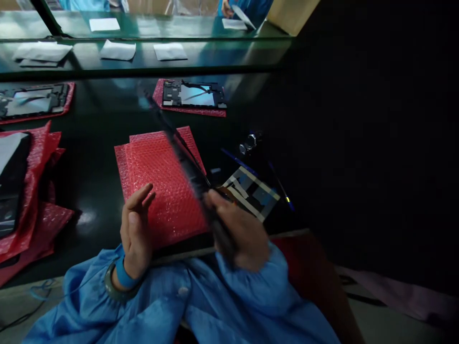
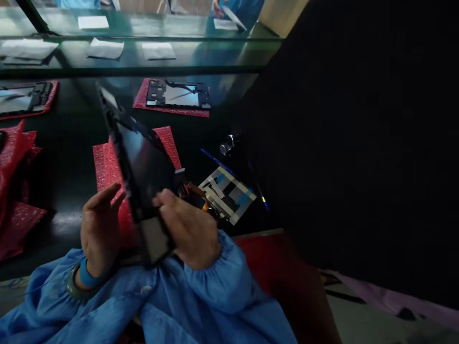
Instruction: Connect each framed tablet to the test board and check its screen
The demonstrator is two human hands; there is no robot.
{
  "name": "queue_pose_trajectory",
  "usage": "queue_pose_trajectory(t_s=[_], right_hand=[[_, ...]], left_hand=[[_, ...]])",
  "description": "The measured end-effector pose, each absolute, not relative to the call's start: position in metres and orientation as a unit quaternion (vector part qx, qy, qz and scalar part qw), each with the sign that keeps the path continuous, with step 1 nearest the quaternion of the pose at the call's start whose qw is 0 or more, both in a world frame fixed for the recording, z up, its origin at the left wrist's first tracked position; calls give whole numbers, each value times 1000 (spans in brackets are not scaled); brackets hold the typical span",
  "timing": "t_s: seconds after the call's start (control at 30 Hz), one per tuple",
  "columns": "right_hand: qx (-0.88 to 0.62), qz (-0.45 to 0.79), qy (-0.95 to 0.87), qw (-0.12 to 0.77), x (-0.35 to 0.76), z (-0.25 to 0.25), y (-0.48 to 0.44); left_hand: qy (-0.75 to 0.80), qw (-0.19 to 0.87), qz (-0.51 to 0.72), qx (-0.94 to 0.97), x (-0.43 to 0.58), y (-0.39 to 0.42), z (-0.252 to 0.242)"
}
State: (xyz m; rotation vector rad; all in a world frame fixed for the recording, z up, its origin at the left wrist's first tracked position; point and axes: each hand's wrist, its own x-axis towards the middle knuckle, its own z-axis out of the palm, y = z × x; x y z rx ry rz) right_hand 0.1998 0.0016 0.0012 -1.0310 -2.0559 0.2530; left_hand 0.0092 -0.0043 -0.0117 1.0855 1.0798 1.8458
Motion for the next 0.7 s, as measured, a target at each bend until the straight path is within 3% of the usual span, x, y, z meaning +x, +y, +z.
queue_pose_trajectory(t_s=[0.1,0.2,0.33,0.43,0.53,0.7], right_hand=[[-261,-86,-851,448,186,-6,18],[-237,-175,-866,403,169,-11,28],[-278,-71,-906,313,159,-15,24],[-302,-11,-885,353,168,-11,25],[-427,-8,-817,387,188,-8,37],[-547,40,-785,286,220,-7,52]], left_hand=[[423,335,749,386,10,-2,-11],[444,319,721,426,6,-2,-12],[502,328,623,502,-2,-4,-16],[514,329,610,505,-4,-4,-18],[523,308,598,523,-2,-3,-16],[528,280,581,552,-1,-4,-10]])
